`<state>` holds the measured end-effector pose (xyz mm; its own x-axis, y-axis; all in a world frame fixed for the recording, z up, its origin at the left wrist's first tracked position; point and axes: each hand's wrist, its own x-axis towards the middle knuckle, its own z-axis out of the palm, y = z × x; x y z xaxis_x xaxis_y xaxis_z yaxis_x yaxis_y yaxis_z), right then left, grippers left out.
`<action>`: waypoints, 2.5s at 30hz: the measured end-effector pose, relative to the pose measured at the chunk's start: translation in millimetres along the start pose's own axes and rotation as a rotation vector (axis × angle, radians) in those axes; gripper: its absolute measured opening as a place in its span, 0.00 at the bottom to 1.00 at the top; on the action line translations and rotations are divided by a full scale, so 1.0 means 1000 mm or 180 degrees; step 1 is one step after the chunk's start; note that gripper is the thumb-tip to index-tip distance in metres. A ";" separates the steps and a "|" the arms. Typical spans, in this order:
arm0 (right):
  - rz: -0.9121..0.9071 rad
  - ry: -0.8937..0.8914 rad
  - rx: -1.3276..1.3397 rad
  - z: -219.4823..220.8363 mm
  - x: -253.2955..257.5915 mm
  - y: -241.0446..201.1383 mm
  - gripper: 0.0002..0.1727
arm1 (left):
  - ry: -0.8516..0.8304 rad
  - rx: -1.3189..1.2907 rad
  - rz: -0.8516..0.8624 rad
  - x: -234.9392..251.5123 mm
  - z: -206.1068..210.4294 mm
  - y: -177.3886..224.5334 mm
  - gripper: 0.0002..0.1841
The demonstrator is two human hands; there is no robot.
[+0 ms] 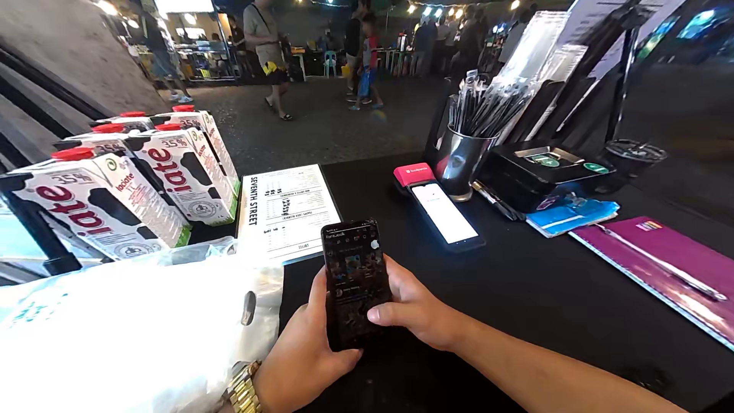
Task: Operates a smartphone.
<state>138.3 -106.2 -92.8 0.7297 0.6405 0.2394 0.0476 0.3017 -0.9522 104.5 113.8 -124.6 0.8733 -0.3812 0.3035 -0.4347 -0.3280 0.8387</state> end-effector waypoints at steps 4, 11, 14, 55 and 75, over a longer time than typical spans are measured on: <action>-0.0007 0.0289 -0.0237 0.004 -0.001 -0.002 0.33 | -0.0020 0.0272 0.0041 -0.003 0.001 0.000 0.68; -0.0015 0.0428 -0.0241 0.006 -0.002 -0.003 0.24 | 0.0008 0.0369 0.0197 -0.003 0.002 0.001 0.68; 0.0018 0.0476 -0.0262 0.005 -0.003 -0.004 0.22 | -0.0009 0.0324 0.0166 -0.002 0.002 0.002 0.68; -0.0103 0.0569 -0.0359 0.007 -0.004 -0.005 0.20 | -0.0025 0.0295 0.0217 -0.003 0.004 0.007 0.67; -0.0138 0.0591 -0.0338 0.006 -0.005 -0.004 0.19 | -0.0019 0.0382 0.0271 -0.004 0.004 0.005 0.67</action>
<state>130.3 -106.0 -89.2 0.8381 0.4845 0.2508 0.1461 0.2436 -0.9588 98.1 109.8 -123.4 0.8309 -0.4171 0.3684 -0.5308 -0.3950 0.7498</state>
